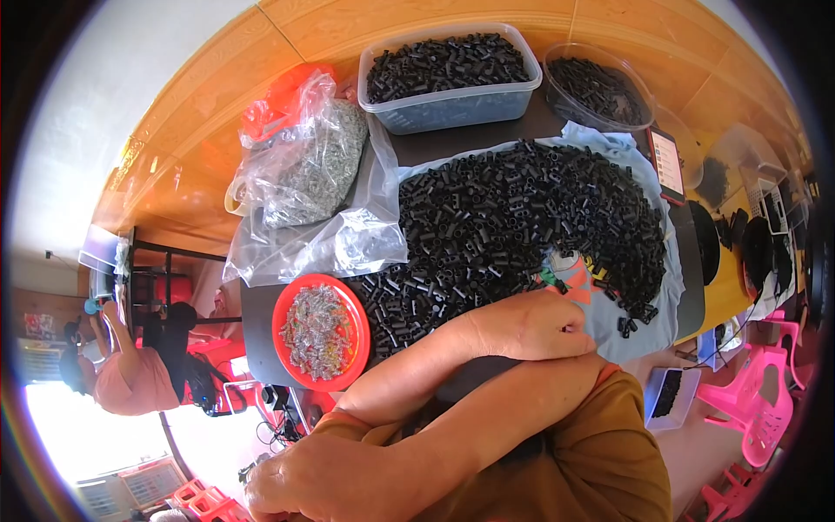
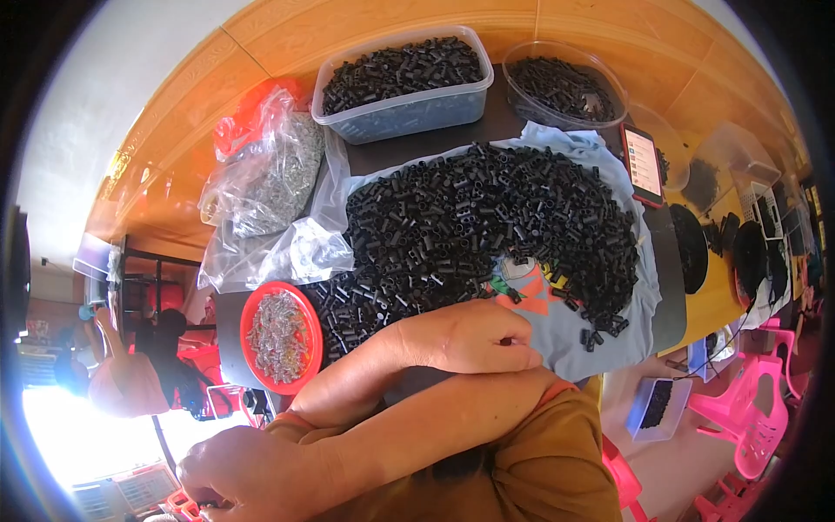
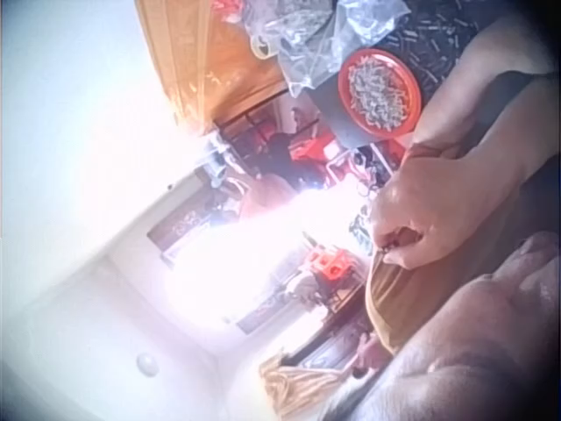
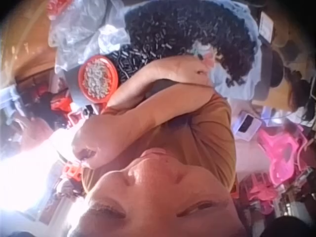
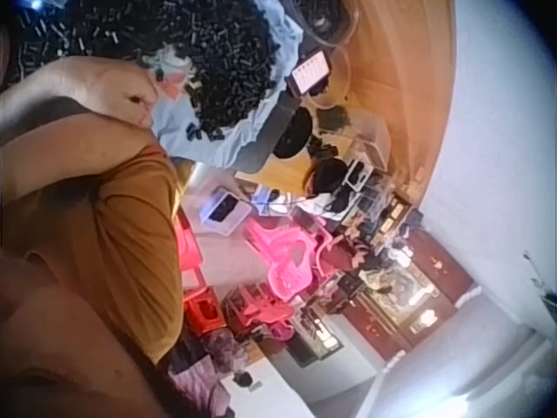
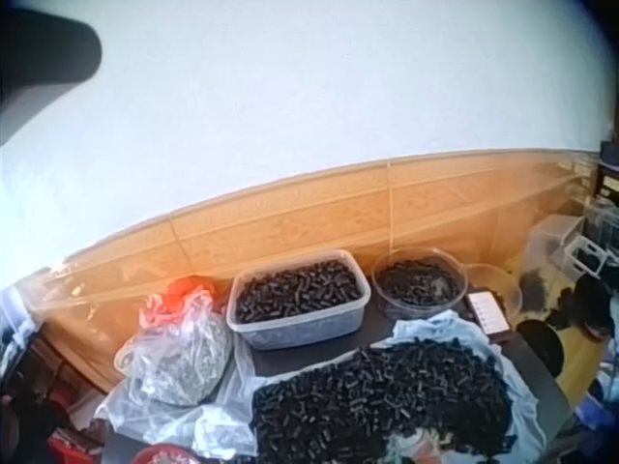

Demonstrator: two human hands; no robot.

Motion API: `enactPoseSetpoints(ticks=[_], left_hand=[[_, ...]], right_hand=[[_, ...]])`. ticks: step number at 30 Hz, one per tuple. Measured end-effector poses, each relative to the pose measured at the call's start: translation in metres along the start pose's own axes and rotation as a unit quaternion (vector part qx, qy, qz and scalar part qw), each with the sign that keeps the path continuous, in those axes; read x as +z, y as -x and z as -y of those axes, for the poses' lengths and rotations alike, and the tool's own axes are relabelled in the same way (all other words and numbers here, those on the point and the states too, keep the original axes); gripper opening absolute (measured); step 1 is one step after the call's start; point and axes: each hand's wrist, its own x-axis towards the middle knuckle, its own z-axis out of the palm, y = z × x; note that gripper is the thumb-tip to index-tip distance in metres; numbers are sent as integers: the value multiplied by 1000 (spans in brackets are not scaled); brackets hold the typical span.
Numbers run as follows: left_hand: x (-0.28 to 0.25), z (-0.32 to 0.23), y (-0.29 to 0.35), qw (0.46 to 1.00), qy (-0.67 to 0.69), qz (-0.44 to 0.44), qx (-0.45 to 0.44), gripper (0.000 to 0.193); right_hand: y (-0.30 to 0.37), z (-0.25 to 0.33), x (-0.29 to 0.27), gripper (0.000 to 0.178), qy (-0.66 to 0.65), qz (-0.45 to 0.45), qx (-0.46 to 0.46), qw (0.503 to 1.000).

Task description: The person assembles cord locks by hand, picking up springs and plastic cord lock components from the table and fitting the springs into the plastic pieces.

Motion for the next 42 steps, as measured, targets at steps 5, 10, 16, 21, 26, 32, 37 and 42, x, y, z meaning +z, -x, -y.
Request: enactPoseSetpoints(ticks=[5,10,16,21,26,32,37,42], left_hand=[[-2,-2,0,1000,20,-2,-14,33],[8,13,-5,998,-20,-35,55,24],[17,28,-6,979,-172,-71,79,17],[19,17,-1,961,-258,-55,78,25],[23,21,-3,942,-321,-41,92,37],[23,21,-3,946,-311,-35,83,38],[20,24,-4,953,-289,-28,87,38],[20,23,-4,959,-272,-25,72,39]], right_hand=[[0,3,-1,15,-10,5,-6,1000],[0,4,0,14,-2,8,12,1000],[2,1,3,14,18,-8,22,1000],[9,1,2,12,-3,-34,36,999],[32,-9,-8,16,-51,-32,88,994],[39,-15,-27,17,-187,-51,159,968],[42,-16,-46,17,-344,-59,200,916],[58,-30,-56,17,-463,-62,196,862]])
